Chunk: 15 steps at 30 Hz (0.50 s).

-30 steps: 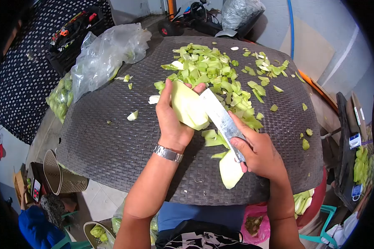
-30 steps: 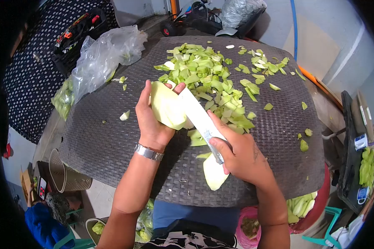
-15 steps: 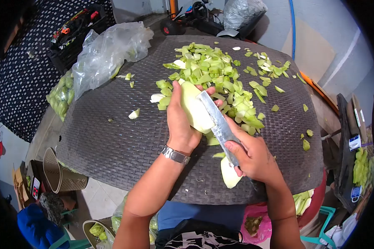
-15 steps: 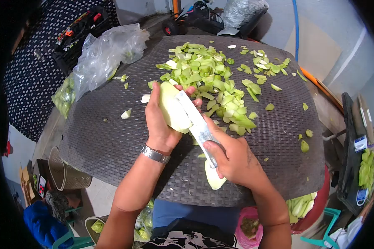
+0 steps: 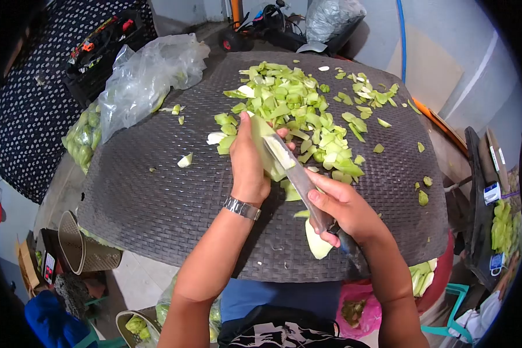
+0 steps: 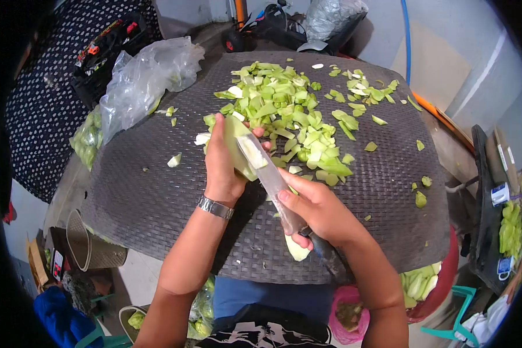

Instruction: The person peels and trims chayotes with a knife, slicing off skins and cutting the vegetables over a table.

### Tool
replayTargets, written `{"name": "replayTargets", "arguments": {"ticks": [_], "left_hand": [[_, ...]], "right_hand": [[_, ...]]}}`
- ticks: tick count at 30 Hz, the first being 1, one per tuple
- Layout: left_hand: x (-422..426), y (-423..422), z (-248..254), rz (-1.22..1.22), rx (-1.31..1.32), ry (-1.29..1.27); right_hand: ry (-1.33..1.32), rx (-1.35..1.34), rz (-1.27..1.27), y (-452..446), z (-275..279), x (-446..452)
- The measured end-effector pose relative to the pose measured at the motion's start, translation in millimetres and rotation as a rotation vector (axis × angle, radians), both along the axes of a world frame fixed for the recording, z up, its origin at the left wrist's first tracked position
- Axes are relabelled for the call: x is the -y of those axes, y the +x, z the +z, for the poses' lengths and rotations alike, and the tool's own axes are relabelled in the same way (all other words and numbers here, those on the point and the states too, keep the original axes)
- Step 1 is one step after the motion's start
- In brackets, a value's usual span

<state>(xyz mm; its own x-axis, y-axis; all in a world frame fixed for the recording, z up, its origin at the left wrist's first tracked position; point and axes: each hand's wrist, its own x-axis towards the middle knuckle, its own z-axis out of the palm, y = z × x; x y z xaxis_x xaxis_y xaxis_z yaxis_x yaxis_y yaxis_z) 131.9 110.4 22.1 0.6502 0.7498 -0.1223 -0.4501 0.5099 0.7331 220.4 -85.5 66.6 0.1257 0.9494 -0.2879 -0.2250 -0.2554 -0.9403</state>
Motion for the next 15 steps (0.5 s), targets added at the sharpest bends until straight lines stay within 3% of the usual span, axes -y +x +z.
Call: {"name": "replayTargets", "arguments": {"ticks": [5, 9, 12, 15], "left_hand": [[-3.7, -3.0, -2.3, -0.068, -0.068, 0.002], [-7.0, -0.9, -4.9, -0.105, -0.01, -0.104], [-7.5, -2.7, -0.1, -0.113, 0.032, -0.181], [-6.4, -5.4, 0.5, -0.117, 0.055, -0.224]], "right_hand": [[0.074, -0.267, 0.011, 32.4, -3.7, 5.1], [0.022, 0.327, -0.207, 32.0, -0.9, 7.5], [-0.074, 0.622, -0.422, 34.4, -9.6, 3.5], [-0.071, 0.527, -0.443, 51.1, -12.5, 5.2]]}}
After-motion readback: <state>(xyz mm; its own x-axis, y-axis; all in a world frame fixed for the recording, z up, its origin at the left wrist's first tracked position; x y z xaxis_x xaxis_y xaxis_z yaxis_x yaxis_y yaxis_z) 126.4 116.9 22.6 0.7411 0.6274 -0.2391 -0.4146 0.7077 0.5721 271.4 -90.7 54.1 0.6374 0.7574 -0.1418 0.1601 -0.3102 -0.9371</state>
